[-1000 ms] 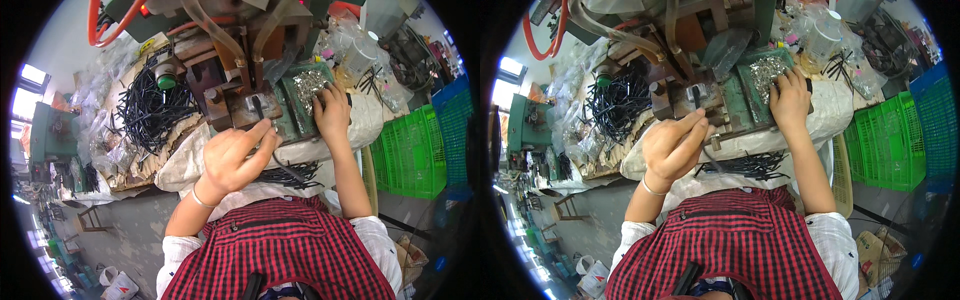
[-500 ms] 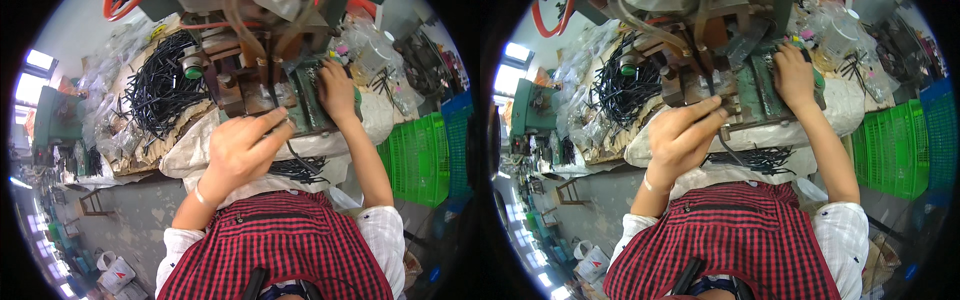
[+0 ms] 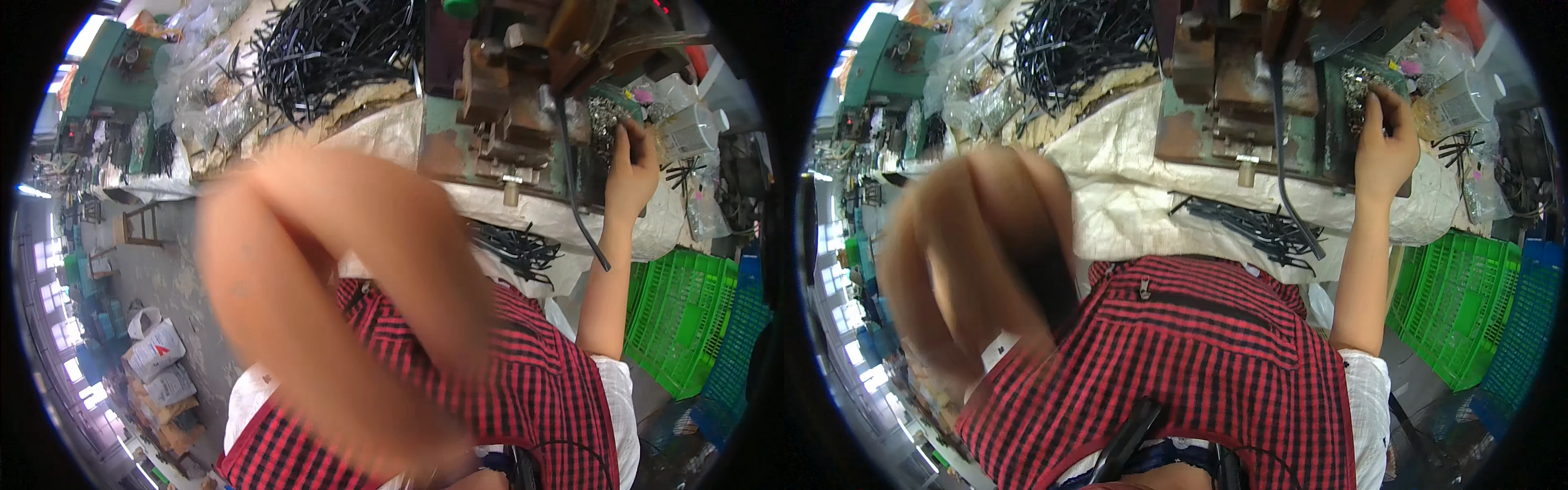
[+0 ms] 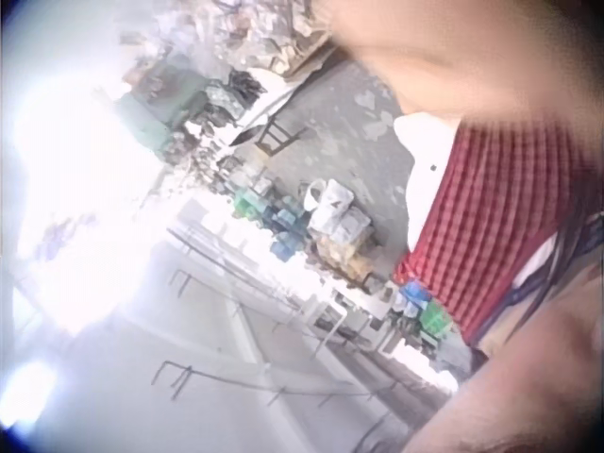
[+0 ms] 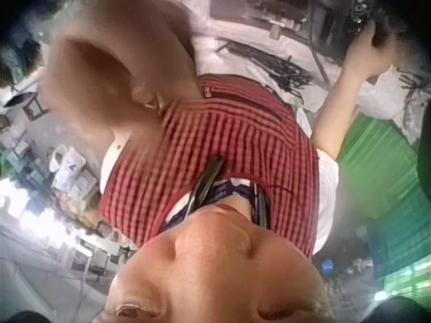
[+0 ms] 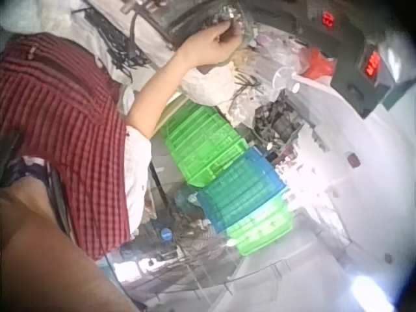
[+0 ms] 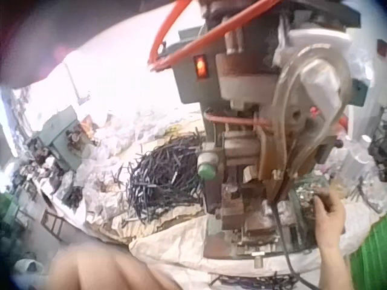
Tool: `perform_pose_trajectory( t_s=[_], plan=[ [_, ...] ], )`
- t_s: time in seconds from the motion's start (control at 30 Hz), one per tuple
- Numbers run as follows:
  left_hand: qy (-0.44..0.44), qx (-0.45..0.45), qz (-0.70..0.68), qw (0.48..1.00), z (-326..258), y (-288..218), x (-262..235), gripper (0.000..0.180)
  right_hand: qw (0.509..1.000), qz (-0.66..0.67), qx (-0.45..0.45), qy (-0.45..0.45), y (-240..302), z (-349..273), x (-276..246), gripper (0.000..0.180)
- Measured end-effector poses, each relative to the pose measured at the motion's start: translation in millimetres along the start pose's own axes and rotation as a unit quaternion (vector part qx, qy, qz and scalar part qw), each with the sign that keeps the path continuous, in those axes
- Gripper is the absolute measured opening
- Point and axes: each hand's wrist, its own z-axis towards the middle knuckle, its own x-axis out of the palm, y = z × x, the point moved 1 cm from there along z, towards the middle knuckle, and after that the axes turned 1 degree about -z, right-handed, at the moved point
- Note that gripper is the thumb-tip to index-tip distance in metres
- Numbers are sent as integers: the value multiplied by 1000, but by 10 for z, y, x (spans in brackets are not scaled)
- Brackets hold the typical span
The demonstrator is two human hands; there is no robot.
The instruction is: The person repeatedly picks black cable segments and small metal connectors from piles on the workbench, inserts the connector into the cable end, and places the assembled unit into a green basket. The process is continuous and repetitive throughout the clip.
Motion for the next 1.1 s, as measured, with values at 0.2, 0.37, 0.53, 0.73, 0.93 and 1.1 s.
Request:
perform_pose_trajectory(
  t_s=[0.2, 0.37, 0.53, 0.73, 0.93, 1.1],
  plan=[
    [-74, -12, 747, 660, -160, 530, -2106, 28, 998, -33, 10, -47, 11, -300, -510, 17],
    [79, -19, 793, 604, -520, 1045, -2595, 39, 997, 8, 69, -39, 342, -392, -474, 14],
    [-23, 84, 701, 708, -108, 1328, -1992, 13, 992, 24, -114, 48, 1142, -38, 56, 16],
    [-180, 40, 400, 898, -106, 1372, -1267, 8, 976, 214, 29, 36, 1189, -143, 552, 22],
    [-88, 141, 372, 913, -96, 883, -474, 12, 922, 366, 111, 66, 1232, -161, 571, 40],
    [103, 249, 489, 830, -56, 622, -87, 27, 913, 375, 142, 81, 1572, -202, 469, 46]
  ],
)
